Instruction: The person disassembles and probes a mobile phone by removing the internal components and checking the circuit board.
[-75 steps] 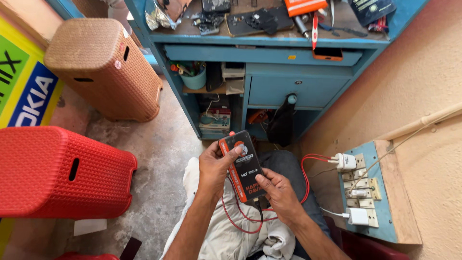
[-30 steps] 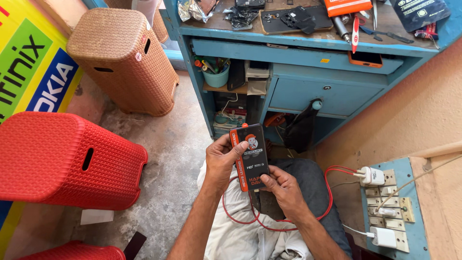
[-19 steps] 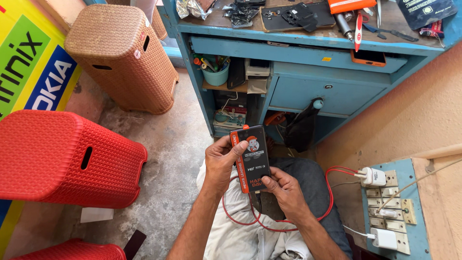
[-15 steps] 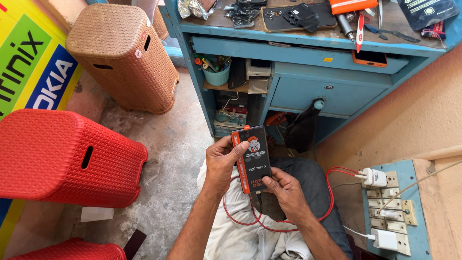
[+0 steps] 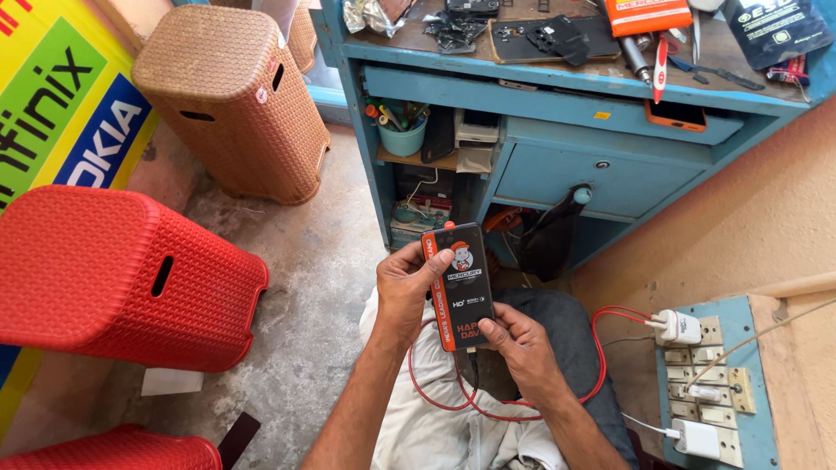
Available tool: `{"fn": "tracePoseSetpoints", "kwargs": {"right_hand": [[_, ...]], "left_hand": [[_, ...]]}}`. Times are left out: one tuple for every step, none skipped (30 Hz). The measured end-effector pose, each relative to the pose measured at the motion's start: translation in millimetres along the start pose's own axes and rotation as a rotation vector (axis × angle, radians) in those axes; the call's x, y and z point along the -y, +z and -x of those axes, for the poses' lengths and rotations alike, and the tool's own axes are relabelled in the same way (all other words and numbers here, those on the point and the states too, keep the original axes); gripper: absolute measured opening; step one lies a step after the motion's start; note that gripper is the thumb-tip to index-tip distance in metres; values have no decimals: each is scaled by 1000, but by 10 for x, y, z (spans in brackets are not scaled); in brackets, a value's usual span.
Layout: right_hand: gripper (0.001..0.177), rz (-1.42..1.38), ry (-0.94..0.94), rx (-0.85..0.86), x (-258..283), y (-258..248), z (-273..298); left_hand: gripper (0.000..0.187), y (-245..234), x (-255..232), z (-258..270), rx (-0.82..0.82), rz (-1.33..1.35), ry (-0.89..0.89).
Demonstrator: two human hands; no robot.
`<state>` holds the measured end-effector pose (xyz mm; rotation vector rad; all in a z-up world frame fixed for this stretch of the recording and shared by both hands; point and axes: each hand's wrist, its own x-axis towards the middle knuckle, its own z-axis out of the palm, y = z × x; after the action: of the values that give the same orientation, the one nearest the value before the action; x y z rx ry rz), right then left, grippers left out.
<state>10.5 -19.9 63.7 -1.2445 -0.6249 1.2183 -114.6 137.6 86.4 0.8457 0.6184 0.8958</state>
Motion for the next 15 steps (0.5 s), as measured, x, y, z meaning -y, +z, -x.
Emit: {"fn": "tracePoseSetpoints", "kwargs": {"right_hand": [[37, -7, -4, 7, 8, 10, -2], [37, -9, -1, 9, 21, 21, -4], [37, -10, 3, 11, 37, 27, 1], [36, -12, 8, 11, 45, 36, 6], [35, 2, 9, 17, 50, 39, 2], [35, 14, 10, 21, 51, 36, 4], [34, 27, 11, 25, 46, 30, 1], [34, 16, 23, 35, 27, 30, 0], [34, 5, 35, 45, 3, 29, -5], [33, -6, 46, 55, -18, 23, -11], [32, 4, 48, 54, -38, 16, -10], [30, 15, 50, 54, -53, 9, -7], [29, 26, 52, 54, -62, 5, -3], [28, 22, 57, 47, -63, 3, 1], [28, 18, 63, 40, -57, 3, 9]], "left_hand": [[18, -6, -2, 2, -3, 14, -4], [18, -9, -11, -4, -4, 28, -6], [18, -11, -22, -12, -5, 42, -9], [18, -14, -29, -14, -9, 64, -17], [18, -15, -35, -16, -13, 86, -25], [18, -17, -40, -20, -15, 106, -35], [18, -21, -46, -29, -23, 113, -37], [18, -31, -49, -33, -30, 119, -41], [18, -39, -51, -35, -37, 125, -45], [18, -46, -53, -36, -29, 132, -38], [19, -54, -56, -34, -22, 139, -30], [19, -56, -56, -35, -15, 147, -22], [19, -54, -54, -38, -15, 141, -22], [19, -53, -54, -40, -15, 135, -21], [19, -53, -54, -42, -16, 129, -20]]}}
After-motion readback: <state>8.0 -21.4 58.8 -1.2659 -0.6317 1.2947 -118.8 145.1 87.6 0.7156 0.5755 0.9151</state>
